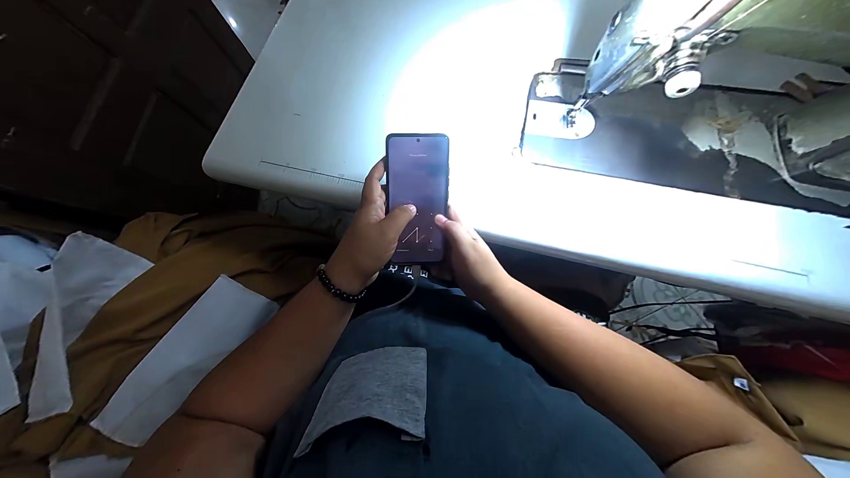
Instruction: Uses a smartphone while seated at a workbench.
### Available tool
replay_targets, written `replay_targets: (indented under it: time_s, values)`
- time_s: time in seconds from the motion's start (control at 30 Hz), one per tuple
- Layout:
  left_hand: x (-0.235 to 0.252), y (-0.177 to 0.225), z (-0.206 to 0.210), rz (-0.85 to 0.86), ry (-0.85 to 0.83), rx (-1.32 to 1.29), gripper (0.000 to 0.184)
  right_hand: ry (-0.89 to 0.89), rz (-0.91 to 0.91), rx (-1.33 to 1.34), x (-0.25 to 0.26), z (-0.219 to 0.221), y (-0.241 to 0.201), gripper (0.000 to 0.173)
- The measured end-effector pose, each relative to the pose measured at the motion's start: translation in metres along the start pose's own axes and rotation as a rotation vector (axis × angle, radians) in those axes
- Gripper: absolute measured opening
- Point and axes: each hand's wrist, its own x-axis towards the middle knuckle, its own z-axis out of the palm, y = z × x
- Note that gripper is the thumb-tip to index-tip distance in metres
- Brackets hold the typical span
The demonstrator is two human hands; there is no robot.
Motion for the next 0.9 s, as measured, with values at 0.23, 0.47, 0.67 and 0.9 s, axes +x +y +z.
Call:
replay_targets:
  time_s: [0.23, 0.47, 0.67, 0.9]
  values:
    - [0.0028, -0.0092, 0.0001, 0.042, 0.002, 0.054, 0.073, -0.035, 0.008, -0.046, -0.0002, -0.0063, 0.0038, 0.038]
    - [0.0035, -0.0105, 0.0008, 0.112, -0.030, 0.084, 0.078, -0.050, 0.018, -0.019, -0.0017, -0.0074, 0.0002, 0.047]
    - [0.0033, -0.0087, 0.0051, 0.144, -0.044, 0.111, 0.073, 0.016, 0.046, -0.080, 0.0017, -0.0071, 0.0002, 0.049]
    - [0.0003, -0.0105, 0.0086, 0.194, -0.070, 0.134, 0.070, 0.075, 0.047, -0.134, 0.0025, -0.0029, -0.0015, 0.048]
